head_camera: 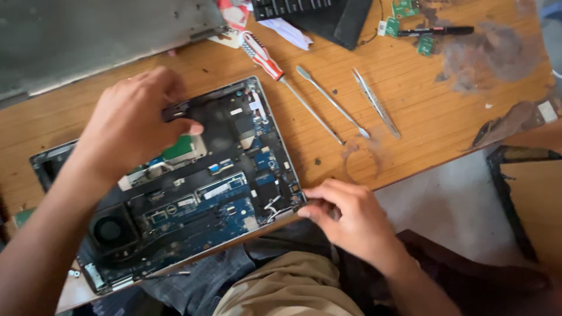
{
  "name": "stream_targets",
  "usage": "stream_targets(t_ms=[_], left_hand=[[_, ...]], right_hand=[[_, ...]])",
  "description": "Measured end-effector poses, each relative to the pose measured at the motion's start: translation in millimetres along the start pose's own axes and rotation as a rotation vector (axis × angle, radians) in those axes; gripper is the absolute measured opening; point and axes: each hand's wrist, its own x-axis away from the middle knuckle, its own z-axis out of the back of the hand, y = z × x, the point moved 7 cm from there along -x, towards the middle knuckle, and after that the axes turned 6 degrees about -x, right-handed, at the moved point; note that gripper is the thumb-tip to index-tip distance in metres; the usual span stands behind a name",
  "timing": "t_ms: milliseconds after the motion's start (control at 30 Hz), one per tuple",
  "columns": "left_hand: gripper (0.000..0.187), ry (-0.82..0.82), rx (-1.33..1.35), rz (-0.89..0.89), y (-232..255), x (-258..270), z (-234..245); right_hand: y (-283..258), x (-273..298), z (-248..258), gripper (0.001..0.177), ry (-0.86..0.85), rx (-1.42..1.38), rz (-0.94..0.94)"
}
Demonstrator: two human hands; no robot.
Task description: The person disassembles a laptop by removing screws and detaching internal components. They use a screwdriver to loosen screws around the chassis and carefully lift parts to expose the motherboard and cooling system.
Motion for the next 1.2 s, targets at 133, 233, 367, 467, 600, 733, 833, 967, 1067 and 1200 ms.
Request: stream_targets(t_ms=[133,233,367,467,600,733,833,967,1067,1200], left_hand=[[0.047,0.017,0.053,-0.021,0,2,-3],[0.046,0.087,0.039,-0.059,1,4,0],[0.046,0.079,0.060,0.018,-2,2,-6],[0.045,0.099,0.088,0.040,-4,3,-8],[0.044,0.138,0.089,0.030,-3,3,-8],[0.043,0.159,0.083,0.010,-3,4,-9],[0.043,0.152,0.071,-0.002,-3,2,-9],[0.044,0.138,0.098,-0.003,-4,0,-8],[0.044,0.152,0.094,-0.008,-3,1,-6],[0.044,0.155,0.097,-0.003,-4,2,-5]], right_hand=[[-10,-14,-3,0.028,-0.059,0.101,0.064],[-15,-24,-7,0.028,-0.160,0.286,0.049],[-17,-29,-10,0.028,-0.210,0.373,0.021],[-25,-22,-15,0.023,-0.172,0.463,0.100],[-29,-13,-24,0.018,-0.119,0.525,0.129],[-21,-14,-26,0.017,-0.161,0.551,0.039],[-22,-15,-26,0.018,-0.146,0.553,0.044],[-19,-13,-28,0.018,-0.144,0.573,0.010],[-23,-14,-27,0.020,-0.121,0.567,0.035],[-27,-16,-29,0.022,-0.113,0.594,0.086]])
